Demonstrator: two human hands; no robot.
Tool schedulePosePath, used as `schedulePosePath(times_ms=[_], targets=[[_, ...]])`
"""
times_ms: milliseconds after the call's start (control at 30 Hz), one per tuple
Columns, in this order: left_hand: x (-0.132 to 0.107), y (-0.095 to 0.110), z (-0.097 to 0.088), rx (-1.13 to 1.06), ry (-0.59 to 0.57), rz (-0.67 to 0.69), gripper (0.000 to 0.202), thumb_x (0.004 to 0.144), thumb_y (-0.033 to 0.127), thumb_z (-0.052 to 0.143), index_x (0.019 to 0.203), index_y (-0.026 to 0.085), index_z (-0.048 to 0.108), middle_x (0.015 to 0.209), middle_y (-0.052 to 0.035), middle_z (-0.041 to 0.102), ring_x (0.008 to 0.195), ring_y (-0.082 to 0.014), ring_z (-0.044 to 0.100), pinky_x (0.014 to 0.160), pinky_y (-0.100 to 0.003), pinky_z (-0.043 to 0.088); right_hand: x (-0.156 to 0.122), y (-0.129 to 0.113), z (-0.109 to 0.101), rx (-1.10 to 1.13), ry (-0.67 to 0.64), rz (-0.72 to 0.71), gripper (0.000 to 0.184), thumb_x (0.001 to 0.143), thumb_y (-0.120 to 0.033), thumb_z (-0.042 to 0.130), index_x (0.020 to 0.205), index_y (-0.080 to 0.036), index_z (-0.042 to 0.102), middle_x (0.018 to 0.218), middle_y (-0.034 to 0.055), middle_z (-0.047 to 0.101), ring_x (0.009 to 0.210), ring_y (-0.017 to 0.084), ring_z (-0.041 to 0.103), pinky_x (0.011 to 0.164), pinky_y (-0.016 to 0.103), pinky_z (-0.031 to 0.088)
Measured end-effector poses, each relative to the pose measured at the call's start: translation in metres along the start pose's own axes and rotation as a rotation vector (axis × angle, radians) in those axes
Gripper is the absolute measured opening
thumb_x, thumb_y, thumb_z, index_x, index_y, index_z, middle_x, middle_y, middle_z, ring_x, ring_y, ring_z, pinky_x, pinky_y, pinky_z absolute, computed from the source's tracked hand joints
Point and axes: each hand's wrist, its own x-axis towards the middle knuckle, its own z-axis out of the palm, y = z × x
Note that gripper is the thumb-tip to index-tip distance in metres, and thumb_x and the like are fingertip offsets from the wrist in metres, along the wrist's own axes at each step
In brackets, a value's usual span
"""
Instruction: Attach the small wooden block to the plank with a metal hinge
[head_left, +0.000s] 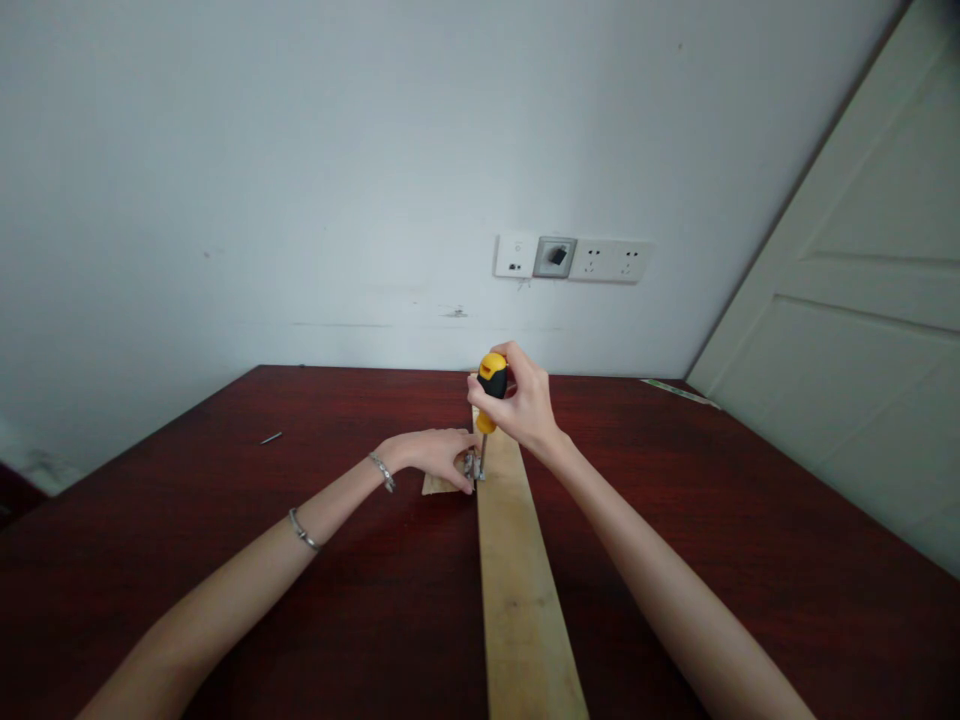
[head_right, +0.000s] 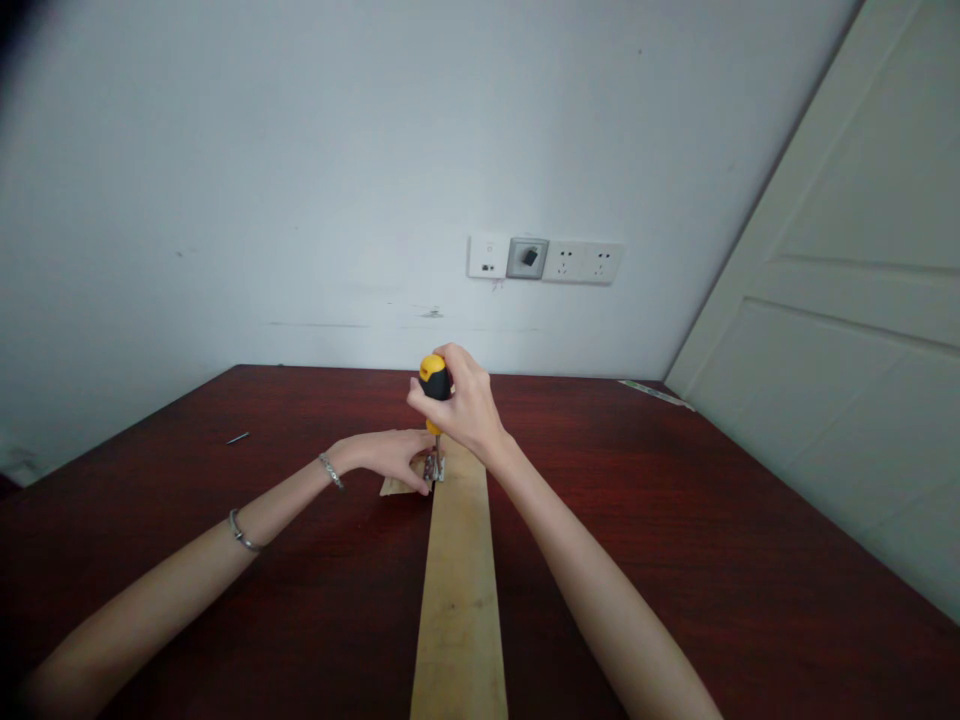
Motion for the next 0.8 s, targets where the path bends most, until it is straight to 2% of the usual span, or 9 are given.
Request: schedulePosePath(times_ms=[233, 800], targets=[[-0.0004, 0.0009, -0.0007, 0.017, 0.005, -0.01, 0.058, 0.068, 0.048, 0.075, 0.114, 0.019, 0.055, 0.105, -0.0073, 0.062, 0.089, -0.0228, 0.059, 0.075, -0.03, 0.043, 0.0012, -0.0014, -0.0019, -0.01, 0.026, -0.003, 0.019, 0.075, -0.031, 0.06, 0.087, -0.021, 0.049, 0.071, -0.0023, 0.05, 0.06, 0.011, 0.045, 0.052, 0.023, 0.04], [-0.0011, 0.0022, -0.0016, -0.004, -0.006, -0.019, 0.053, 0.068, 0.048, 0.074, 0.109, 0.02, 0.055, 0.092, -0.0036, 0.063, 0.081, -0.0208, 0.059, 0.071, -0.029, 0.043, -0.0004, -0.0015, -0.0003, 0.002, 0.008, -0.002, 0.019, 0.074, -0.031, 0.06, 0.087, -0.021, 0.05, 0.071, -0.002, 0.051, 0.06, 0.011, 0.046, 0.052, 0.023, 0.04]])
